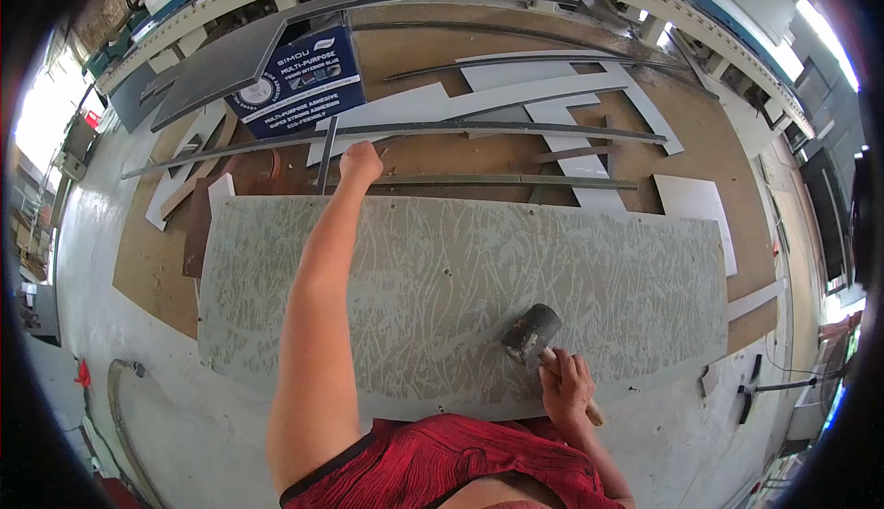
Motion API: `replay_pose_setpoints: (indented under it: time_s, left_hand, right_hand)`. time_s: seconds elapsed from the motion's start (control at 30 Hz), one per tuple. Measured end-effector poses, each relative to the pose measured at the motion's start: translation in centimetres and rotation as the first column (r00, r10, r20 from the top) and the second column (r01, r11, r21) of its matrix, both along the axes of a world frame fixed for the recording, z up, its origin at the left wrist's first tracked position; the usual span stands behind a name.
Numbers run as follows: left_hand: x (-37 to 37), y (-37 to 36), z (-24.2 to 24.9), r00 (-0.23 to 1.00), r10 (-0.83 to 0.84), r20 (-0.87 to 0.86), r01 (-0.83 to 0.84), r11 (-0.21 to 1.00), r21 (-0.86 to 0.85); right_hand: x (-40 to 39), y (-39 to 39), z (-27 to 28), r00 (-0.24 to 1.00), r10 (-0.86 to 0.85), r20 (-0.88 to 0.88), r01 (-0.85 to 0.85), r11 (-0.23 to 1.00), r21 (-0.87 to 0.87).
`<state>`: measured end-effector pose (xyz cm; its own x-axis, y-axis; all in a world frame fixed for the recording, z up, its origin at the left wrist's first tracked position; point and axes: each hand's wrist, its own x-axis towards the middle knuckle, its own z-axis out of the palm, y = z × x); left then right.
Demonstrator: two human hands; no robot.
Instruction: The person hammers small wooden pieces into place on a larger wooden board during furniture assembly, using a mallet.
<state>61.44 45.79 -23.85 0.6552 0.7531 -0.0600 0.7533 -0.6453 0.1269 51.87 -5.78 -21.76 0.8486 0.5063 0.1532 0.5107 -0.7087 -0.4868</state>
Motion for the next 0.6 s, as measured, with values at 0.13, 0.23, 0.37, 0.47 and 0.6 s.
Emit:
replay_pose_setpoints:
  time_s: [0.13,0.23,0.37,0.47,0.6]
  left_hand:
    - [0.5,-0.9,2.1,0.997,0.042,-0.062,-0.05,0.988,-0.144]
    - [-0.3,-2.1,1.1,0.999,-0.04,-0.036,0.045,0.983,0.176]
    - [1.2,-1.4,2.5,0.955,-0.04,-0.293,0.006,0.993,-0.116]
    - [1.7,1.3,0.0,0.951,-0.149,-0.27,0.112,0.983,-0.147]
    - [2.3,3.2,-0.3,0.895,-0.318,-0.312,0.243,0.935,-0.258]
  right_hand:
    - [0.0,0.0,0.2,1.0,0.013,-0.001,-0.013,1.0,0.023]
    - [0.0,-0.1,-0.1,1.0,0.017,0.002,-0.017,1.0,0.019]
    - [0.1,-0.1,0.2,1.0,0.022,-0.007,-0.022,1.0,0.008]
    - [0.0,0.0,0.4,1.0,0.024,-0.001,-0.024,1.0,-0.001]
    - [0.1,0.0,0.1,0.999,0.034,0.012,-0.034,0.999,0.033]
